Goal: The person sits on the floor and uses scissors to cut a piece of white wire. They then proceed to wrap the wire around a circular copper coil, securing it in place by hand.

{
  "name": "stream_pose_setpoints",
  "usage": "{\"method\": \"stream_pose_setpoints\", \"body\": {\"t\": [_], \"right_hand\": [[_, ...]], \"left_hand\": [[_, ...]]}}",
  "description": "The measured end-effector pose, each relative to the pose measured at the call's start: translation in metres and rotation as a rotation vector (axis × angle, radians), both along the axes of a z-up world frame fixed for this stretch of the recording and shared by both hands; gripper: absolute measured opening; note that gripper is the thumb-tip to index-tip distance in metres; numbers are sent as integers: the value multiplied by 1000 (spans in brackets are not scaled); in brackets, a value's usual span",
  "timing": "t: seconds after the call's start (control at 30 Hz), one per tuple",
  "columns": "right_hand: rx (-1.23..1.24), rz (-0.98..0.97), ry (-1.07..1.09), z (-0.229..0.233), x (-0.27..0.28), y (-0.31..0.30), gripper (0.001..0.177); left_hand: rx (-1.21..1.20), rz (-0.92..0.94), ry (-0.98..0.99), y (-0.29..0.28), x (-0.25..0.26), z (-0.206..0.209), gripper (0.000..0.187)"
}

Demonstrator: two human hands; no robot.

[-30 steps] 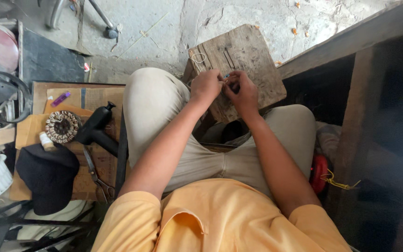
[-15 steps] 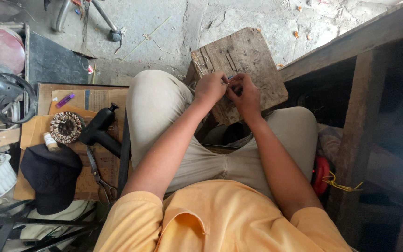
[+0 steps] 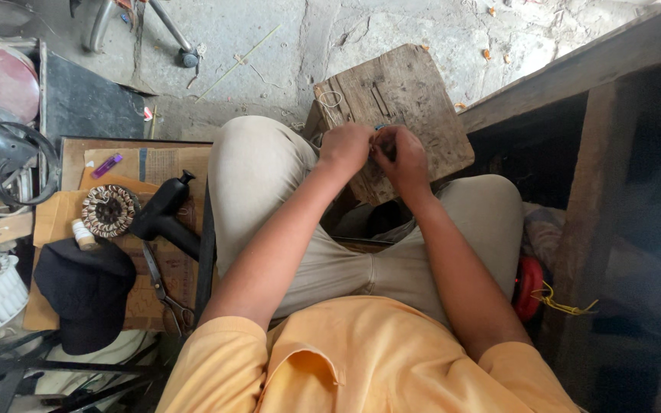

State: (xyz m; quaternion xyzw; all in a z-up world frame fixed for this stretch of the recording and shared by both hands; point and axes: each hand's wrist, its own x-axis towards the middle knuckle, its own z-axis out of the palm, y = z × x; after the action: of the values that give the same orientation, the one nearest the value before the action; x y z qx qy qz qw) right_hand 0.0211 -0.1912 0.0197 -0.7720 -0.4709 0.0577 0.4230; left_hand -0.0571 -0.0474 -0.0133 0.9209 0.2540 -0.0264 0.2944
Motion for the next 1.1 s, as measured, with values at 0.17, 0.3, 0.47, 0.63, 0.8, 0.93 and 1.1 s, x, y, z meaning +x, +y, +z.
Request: {"method": "stream_pose_setpoints", "body": {"t": [0.17,0.3,0.47,0.63,0.8,0.93,1.1], "right_hand": [[-44,-11,-12,9,-2,-2,28],[-21,-15,174,14,-4,-4,33],[6,-48,119,13,-9,0,32],[3,-92,147,15,-14,2,30],[35,-127,108,14,-16,4,29],[101,-125,173,6,-16,5,31],[67,-162,365,-10,-7,9,31]], "left_hand": [[-206,9,16,15,5,-22,16],[-282,20,105,20,11,-36,18],[-354,104,137,22,12,-42,19],[-394,126,138,25,11,-44,17],[-419,152,111,24,12,-46,20],[-365,87,110,22,11,-49,23],[-364,194,156,23,10,-53,24]]}}
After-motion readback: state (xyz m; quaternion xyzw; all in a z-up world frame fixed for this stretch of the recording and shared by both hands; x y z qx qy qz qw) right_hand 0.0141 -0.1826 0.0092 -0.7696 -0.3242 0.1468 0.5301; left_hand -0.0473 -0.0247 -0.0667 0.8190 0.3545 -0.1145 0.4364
